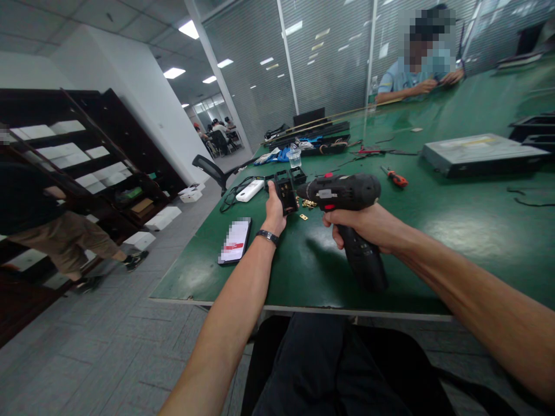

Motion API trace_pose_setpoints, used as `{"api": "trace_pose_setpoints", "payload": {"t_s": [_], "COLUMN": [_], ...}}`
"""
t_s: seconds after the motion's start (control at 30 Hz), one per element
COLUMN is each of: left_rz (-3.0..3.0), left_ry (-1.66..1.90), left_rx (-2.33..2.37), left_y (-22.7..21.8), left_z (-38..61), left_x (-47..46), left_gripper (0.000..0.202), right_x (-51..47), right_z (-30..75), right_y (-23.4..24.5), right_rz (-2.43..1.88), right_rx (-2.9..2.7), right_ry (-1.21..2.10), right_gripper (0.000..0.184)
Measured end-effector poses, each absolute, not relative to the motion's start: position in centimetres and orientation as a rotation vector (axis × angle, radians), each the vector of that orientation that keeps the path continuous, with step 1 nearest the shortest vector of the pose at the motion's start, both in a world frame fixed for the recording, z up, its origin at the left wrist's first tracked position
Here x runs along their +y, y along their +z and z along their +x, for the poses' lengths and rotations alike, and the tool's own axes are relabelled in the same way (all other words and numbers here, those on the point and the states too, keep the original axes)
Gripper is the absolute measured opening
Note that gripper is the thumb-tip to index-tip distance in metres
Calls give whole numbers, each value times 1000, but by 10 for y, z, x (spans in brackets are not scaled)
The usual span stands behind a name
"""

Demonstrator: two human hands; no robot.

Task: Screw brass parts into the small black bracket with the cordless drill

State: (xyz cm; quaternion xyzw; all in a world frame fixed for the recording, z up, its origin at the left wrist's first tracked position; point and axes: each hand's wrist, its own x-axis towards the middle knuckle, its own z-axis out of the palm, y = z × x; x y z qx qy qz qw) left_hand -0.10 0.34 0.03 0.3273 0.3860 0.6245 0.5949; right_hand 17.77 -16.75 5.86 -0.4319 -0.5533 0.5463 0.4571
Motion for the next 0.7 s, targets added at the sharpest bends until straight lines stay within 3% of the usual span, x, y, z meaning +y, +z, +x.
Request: {"api": "trace_pose_setpoints", "payload": {"t_s": [0.7], "left_rz": [768], "left_ry": [1446], "left_rx": [923], "left_y": [-2], "left_z": [-2], "left_x": [6], "left_gripper": [67], "right_x": [-165], "right_z": [177], "right_y": [57], "right_rz": [-1036], "right_rx": [-1382], "right_ry": [1316], "right_gripper": [7]}}
